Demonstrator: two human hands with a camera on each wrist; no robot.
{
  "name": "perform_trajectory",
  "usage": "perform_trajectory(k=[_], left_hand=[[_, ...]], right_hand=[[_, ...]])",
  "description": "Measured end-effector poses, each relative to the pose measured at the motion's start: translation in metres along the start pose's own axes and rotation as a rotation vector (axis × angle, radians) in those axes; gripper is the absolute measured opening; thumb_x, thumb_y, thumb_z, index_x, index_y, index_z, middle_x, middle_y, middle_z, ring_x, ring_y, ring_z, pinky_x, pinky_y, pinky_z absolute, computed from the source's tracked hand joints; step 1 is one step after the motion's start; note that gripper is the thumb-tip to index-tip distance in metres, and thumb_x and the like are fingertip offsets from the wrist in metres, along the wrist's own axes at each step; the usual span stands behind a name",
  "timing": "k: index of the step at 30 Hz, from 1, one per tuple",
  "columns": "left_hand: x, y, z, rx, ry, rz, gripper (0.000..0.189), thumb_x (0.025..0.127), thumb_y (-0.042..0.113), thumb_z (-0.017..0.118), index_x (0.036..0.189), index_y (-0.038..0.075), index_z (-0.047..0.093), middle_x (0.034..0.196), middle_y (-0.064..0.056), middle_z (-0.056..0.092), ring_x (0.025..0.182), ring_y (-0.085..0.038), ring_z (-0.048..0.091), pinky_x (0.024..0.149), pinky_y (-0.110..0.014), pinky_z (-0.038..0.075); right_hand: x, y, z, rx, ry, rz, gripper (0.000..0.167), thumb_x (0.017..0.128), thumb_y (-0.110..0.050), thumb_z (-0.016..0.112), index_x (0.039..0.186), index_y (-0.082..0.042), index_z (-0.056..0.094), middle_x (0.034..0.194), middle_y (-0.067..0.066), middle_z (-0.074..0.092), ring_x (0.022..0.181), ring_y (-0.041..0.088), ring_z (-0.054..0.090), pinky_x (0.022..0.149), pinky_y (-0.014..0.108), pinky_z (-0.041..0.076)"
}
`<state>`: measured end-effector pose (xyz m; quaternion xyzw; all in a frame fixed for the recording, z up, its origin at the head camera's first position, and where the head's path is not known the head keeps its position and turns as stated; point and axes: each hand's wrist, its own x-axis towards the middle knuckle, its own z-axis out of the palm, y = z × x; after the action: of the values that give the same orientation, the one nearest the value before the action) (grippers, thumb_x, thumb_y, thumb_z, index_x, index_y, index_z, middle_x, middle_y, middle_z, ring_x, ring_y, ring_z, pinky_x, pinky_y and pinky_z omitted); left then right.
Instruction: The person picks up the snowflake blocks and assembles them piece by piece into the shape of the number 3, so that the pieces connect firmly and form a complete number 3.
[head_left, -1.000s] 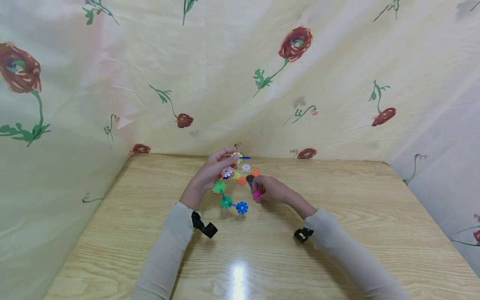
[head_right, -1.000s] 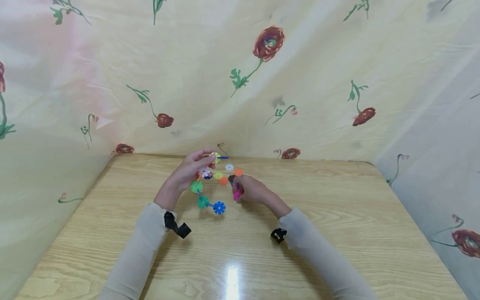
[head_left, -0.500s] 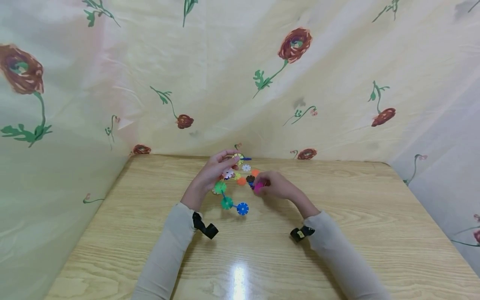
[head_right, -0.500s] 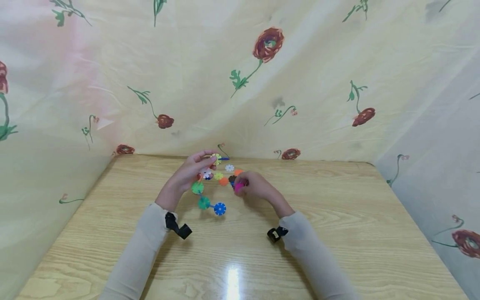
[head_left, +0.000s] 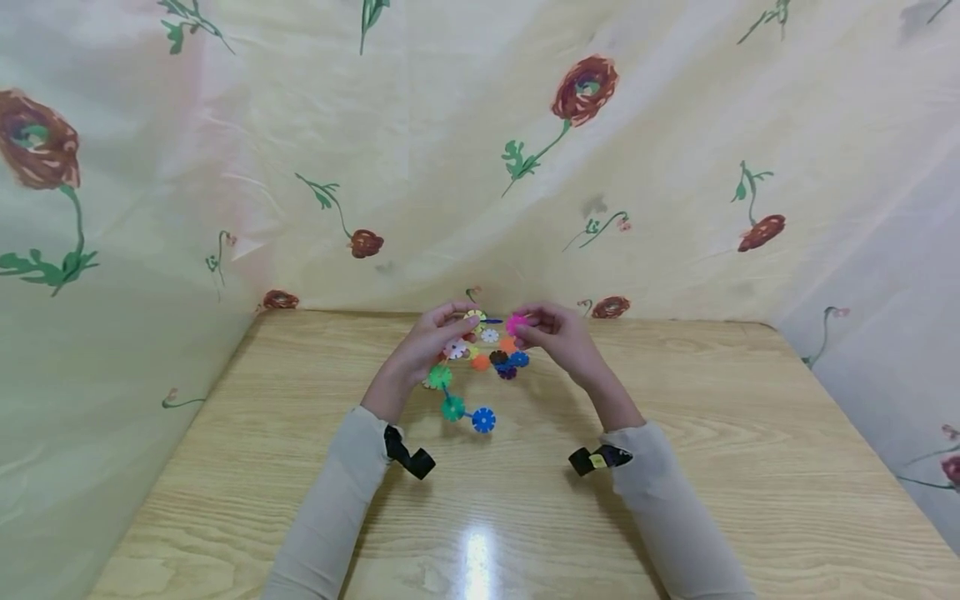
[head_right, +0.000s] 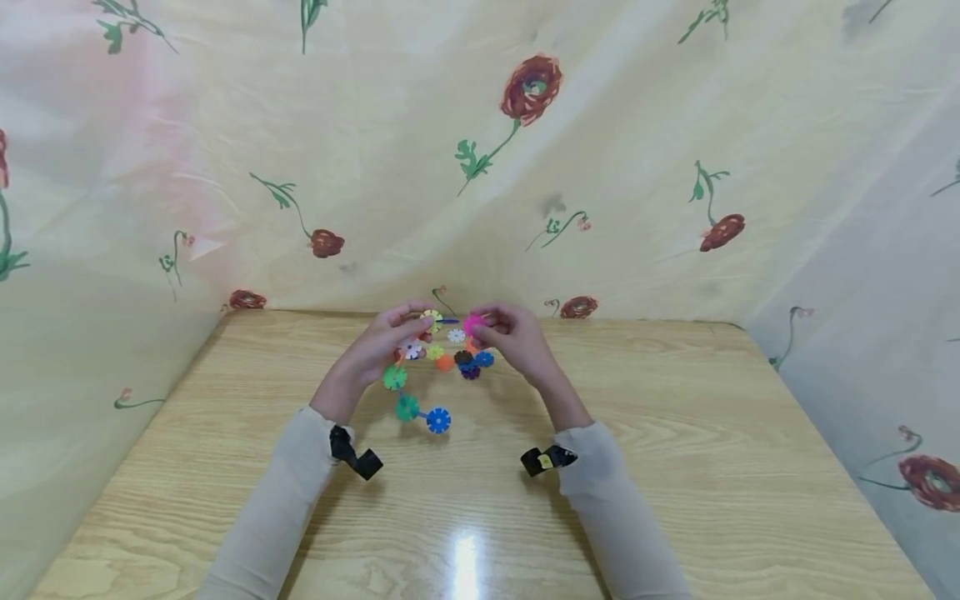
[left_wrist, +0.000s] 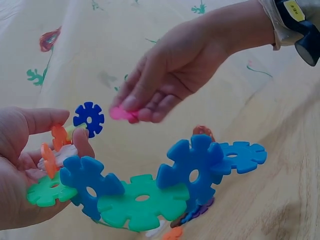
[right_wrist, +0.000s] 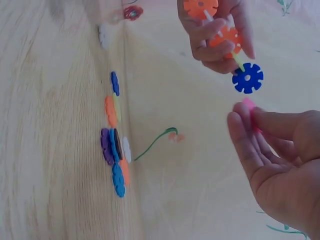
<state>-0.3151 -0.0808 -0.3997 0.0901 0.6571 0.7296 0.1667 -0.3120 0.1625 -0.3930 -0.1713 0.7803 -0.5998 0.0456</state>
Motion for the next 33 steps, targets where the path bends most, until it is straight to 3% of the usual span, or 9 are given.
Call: perform_trajectory(k=[3,6,12,19,26,33], left_hand=[[0.000,0.000,0.000,0.015,-0.007,-0.003,0.034,0.105,0.023,0.057,0.136,0.007,0.056,0.116,-0.001,0.059,0.098,-0.016,0.063,0.076,-0.022,0.053],[-0.001,-0.001,0.000,0.023,-0.013,-0.003,0.034,0.105,0.023,0.057,0.136,0.008,0.056,0.117,-0.004,0.059,0.095,-0.014,0.063,0.075,-0.023,0.053],[-0.001,-0.002,0.002,0.031,-0.021,0.008,0.032,0.105,0.022,0.058,0.133,0.008,0.057,0.111,0.000,0.060,0.096,-0.015,0.062,0.075,-0.024,0.052],[0.001,-0.005,0.004,0.035,-0.018,-0.007,0.032,0.104,0.023,0.060,0.133,0.010,0.060,0.109,-0.007,0.063,0.100,-0.021,0.061,0.076,-0.028,0.050],[0.002,-0.008,0.009,0.040,0.002,-0.006,0.043,0.105,0.021,0.058,0.141,0.000,0.051,0.104,0.000,0.061,0.097,-0.015,0.060,0.077,-0.026,0.049],[0.001,-0.009,0.014,-0.005,0.016,-0.043,0.036,0.105,0.022,0.058,0.135,0.003,0.056,0.104,0.001,0.058,0.092,-0.014,0.057,0.069,-0.020,0.048]], right_hand=[[-0.001,-0.003,0.001,0.070,0.040,-0.016,0.031,0.099,-0.005,0.065,0.127,0.007,0.062,0.104,0.017,0.070,0.081,0.011,0.073,0.080,0.030,0.063],[-0.001,-0.003,0.004,0.098,0.059,-0.028,0.030,0.099,-0.004,0.065,0.127,0.007,0.062,0.103,0.016,0.070,0.080,0.011,0.073,0.079,0.028,0.063],[-0.002,-0.003,0.007,0.102,0.064,-0.032,0.029,0.099,-0.004,0.065,0.126,0.008,0.062,0.105,0.022,0.069,0.081,0.013,0.074,0.079,0.030,0.063],[-0.002,-0.003,0.011,0.147,0.076,-0.022,0.027,0.099,-0.007,0.066,0.122,0.007,0.062,0.097,0.009,0.072,0.080,0.012,0.074,0.083,0.036,0.063],[-0.002,-0.001,0.014,0.197,0.076,-0.042,0.027,0.099,-0.008,0.067,0.118,0.010,0.061,0.092,0.003,0.074,0.079,0.013,0.075,0.079,0.035,0.063],[-0.003,0.001,0.013,0.157,0.100,-0.016,0.024,0.098,-0.009,0.067,0.115,0.009,0.063,0.088,-0.002,0.076,0.075,0.014,0.074,0.076,0.034,0.064]])
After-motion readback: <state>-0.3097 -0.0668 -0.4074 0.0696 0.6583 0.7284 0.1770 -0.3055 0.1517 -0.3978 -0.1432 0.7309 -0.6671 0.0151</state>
